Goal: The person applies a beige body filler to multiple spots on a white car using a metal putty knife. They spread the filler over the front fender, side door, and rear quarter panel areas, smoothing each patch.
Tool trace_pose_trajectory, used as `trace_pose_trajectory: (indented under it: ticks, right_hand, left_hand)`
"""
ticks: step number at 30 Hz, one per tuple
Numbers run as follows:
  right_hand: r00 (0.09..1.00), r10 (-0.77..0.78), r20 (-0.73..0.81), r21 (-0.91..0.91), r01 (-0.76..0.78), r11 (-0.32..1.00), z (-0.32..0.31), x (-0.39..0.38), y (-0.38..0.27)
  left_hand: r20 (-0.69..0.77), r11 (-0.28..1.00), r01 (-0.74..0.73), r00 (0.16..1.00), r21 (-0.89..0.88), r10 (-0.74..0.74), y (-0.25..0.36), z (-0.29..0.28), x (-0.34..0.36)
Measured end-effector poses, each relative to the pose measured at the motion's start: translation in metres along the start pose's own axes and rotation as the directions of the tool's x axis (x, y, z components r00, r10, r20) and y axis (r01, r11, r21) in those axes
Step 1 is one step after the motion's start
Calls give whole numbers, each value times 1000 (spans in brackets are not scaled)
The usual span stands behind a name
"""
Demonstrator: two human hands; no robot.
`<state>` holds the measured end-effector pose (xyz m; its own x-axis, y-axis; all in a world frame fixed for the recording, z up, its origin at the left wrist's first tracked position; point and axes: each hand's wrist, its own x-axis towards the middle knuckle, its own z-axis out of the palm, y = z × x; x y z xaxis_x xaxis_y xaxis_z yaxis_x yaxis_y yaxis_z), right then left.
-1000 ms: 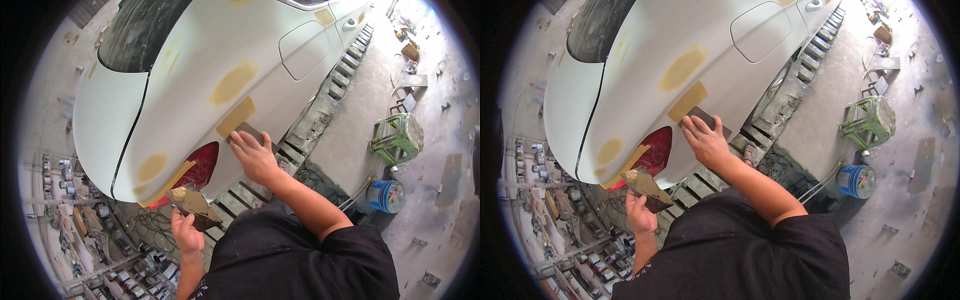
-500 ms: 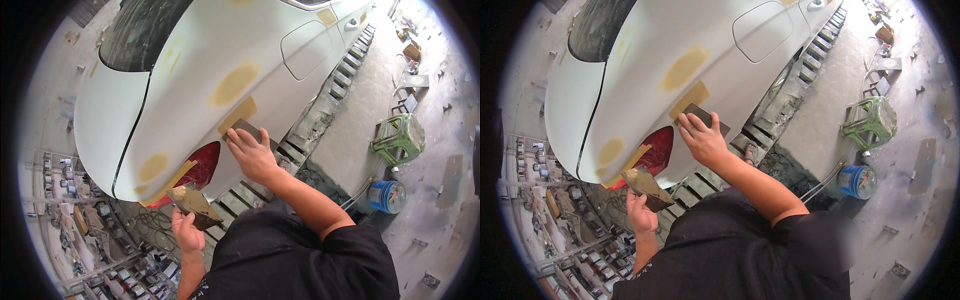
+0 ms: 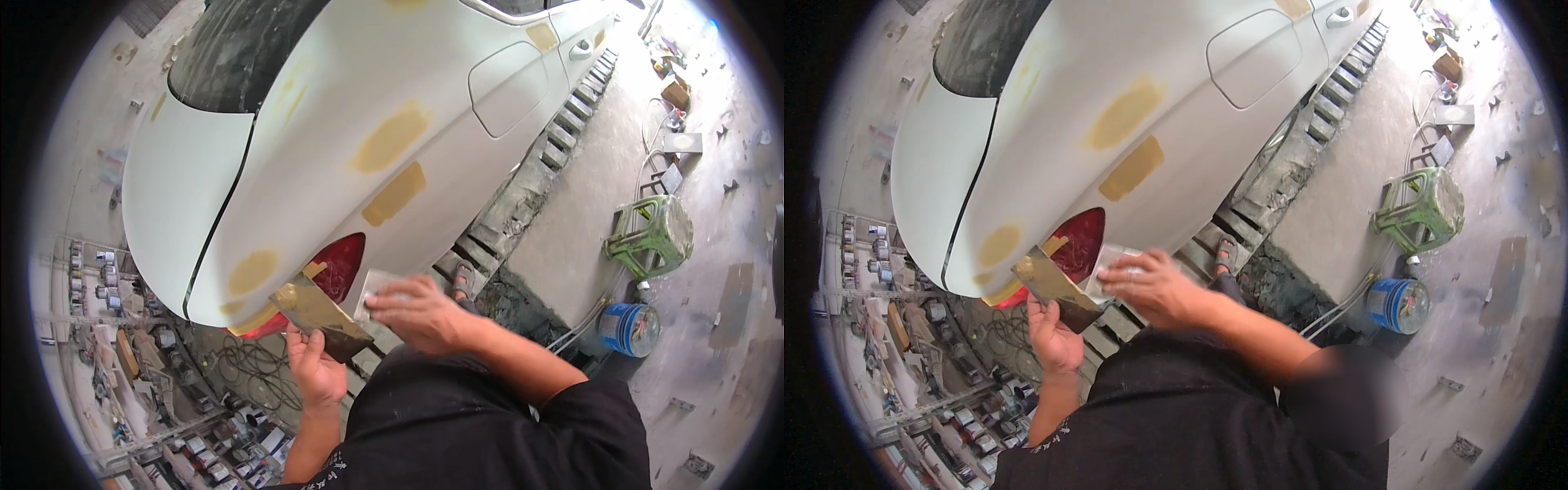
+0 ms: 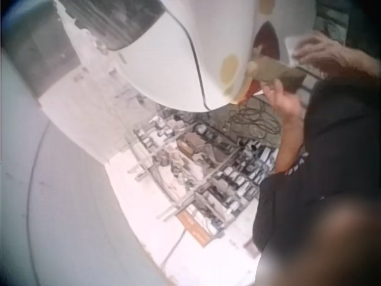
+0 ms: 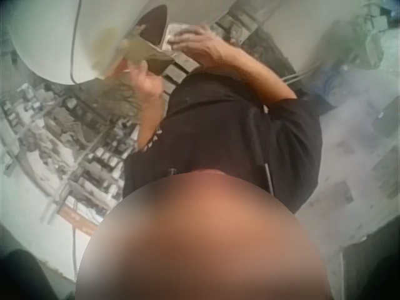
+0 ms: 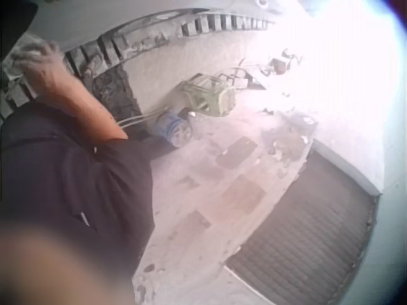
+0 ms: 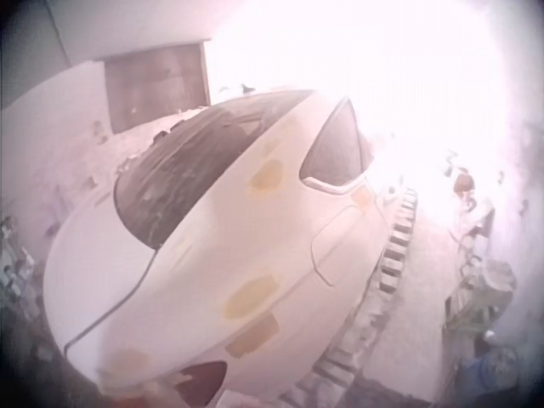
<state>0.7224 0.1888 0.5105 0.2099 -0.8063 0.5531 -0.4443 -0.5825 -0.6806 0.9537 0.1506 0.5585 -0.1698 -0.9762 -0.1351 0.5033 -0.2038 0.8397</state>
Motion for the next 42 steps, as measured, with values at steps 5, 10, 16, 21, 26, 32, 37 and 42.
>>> trace_pose_trajectory:
  ticks: [5,10,16,21,26,32,37,42]
  right_hand:
    - [977,152,-148,-594,-211,777,-7,29,44]
    - [979,142,-149,-676,-205,708,2,51,59]
    - [973,175,-150,-673,-230,703,18,38,64]
    - [958,278,-71,-676,-252,693,8,29,57]
    - [979,135,-155,-692,-205,692,9,45,59]
    - [975,208,-72,-706,-197,680,17,31,58]
    - [974,199,-111,-705,-218,675,6,32,49]
    - [989,103,-108,-729,-150,668,8,54,53]
  left_hand:
    - [37,1000,-29,999,11,29,11,-3,-4]
    - [35,998,-16,999,55,15,12,-13,-5]
    - [8,996,26,1000,84,-27,9,-27,-5]
    - [40,998,6,999,66,-9,9,-27,-1]
    - [50,995,14,999,99,-19,8,-26,-1]
    - [23,992,25,999,121,-28,7,-30,-3]
    - [66,993,30,997,110,-37,6,-27,-2]
    - [47,991,37,998,131,-44,6,-26,-2]
